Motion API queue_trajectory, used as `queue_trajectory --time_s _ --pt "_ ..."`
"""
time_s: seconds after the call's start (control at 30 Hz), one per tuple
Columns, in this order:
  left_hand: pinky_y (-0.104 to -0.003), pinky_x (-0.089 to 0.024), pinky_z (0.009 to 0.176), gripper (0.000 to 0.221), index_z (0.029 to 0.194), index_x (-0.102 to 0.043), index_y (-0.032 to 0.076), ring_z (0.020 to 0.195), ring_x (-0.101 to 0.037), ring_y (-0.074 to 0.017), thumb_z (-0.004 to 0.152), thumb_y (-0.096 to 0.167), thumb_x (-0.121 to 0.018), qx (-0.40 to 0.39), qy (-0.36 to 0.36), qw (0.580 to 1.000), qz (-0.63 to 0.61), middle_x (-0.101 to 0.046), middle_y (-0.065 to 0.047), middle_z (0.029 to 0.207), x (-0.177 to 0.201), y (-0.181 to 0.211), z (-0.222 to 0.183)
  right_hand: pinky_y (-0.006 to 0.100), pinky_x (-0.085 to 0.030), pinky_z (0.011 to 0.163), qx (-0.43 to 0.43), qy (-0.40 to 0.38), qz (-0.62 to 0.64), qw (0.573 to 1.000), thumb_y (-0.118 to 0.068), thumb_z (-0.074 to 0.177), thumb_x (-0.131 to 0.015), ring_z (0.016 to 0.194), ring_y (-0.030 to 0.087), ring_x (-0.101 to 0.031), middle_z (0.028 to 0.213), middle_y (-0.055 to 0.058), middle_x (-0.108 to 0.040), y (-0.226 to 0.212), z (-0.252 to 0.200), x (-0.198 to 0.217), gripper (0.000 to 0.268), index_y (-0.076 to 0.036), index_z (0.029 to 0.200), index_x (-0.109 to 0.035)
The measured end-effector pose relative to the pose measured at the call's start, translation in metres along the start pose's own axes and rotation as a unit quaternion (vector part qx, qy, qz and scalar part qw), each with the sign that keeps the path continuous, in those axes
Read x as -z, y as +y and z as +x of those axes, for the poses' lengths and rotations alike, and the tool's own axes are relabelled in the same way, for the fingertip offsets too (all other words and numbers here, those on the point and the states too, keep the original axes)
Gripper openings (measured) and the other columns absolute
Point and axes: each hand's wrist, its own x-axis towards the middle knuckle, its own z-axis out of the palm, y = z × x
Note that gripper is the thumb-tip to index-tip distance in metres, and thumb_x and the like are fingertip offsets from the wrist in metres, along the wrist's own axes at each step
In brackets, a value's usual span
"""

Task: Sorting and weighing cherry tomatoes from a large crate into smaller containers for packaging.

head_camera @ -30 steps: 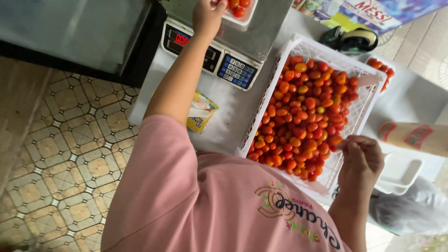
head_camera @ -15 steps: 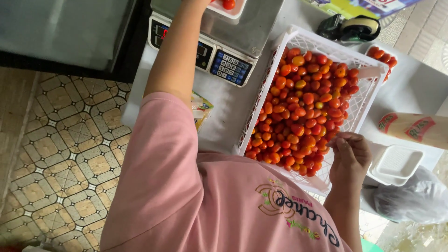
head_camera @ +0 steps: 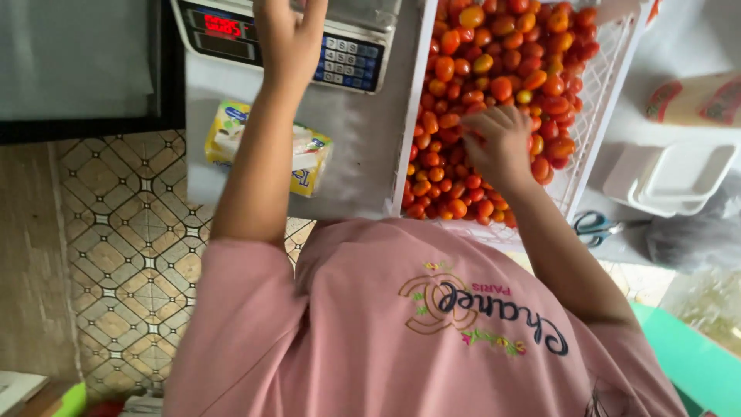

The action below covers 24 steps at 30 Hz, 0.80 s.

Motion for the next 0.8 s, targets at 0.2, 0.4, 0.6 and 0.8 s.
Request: queue_trajectory --time_s 0.2,0.4,0.6,0.8 --pt "-0.02 -0.033 0.05 0.017 0.123 -0.062 0.011 0.076 -0.051 -0.01 0.107 0.016 -0.06 0.105 -0.047 0.993 -0.037 -0.061 -0.004 0.115 0.01 0.037 -0.093 0.063 -0.031 0.1 0.091 -0.116 -0.241 0.959 -0.021 0.093 -0.069 0.113 0.034 -0.051 0.115 0.005 -0.068 0.006 0.021 -0.063 0.024 -0.013 0.115 -0.073" --pt "-0.022 -0.034 0.051 0.014 0.117 -0.064 0.01 0.078 -0.053 -0.0116 0.104 0.011 -0.059 0.135 -0.059 0.989 0.005 -0.062 -0.005 0.115 0.04 0.043 -0.122 0.061 -0.028 0.103 0.124 -0.064 -0.199 0.97 -0.026 0.088 -0.083 0.112 0.031 -0.058 0.107 0.001 -0.072 0.012 0.04 -0.041 0.032 -0.014 0.117 -0.075" --pt "-0.021 -0.034 0.051 0.014 0.115 -0.066 0.011 0.077 -0.052 -0.0101 0.102 0.008 -0.06 0.157 -0.032 0.987 0.017 -0.063 -0.003 0.112 0.037 0.041 -0.133 0.052 -0.026 0.097 0.033 -0.019 -0.282 0.959 -0.003 0.084 -0.073 0.115 0.033 -0.045 0.12 0.005 -0.066 0.006 0.067 -0.013 0.041 -0.018 0.122 -0.076" --pt "-0.022 -0.039 0.056 0.013 0.114 -0.067 0.008 0.075 -0.056 -0.0113 0.103 0.007 -0.059 0.113 -0.097 0.989 -0.01 -0.061 -0.007 0.112 0.025 0.064 -0.132 0.065 -0.024 0.105 0.04 -0.156 -0.258 0.953 -0.026 0.092 -0.07 0.114 0.035 -0.042 0.113 0.008 -0.057 0.01 0.049 -0.089 0.018 -0.016 0.106 -0.073"
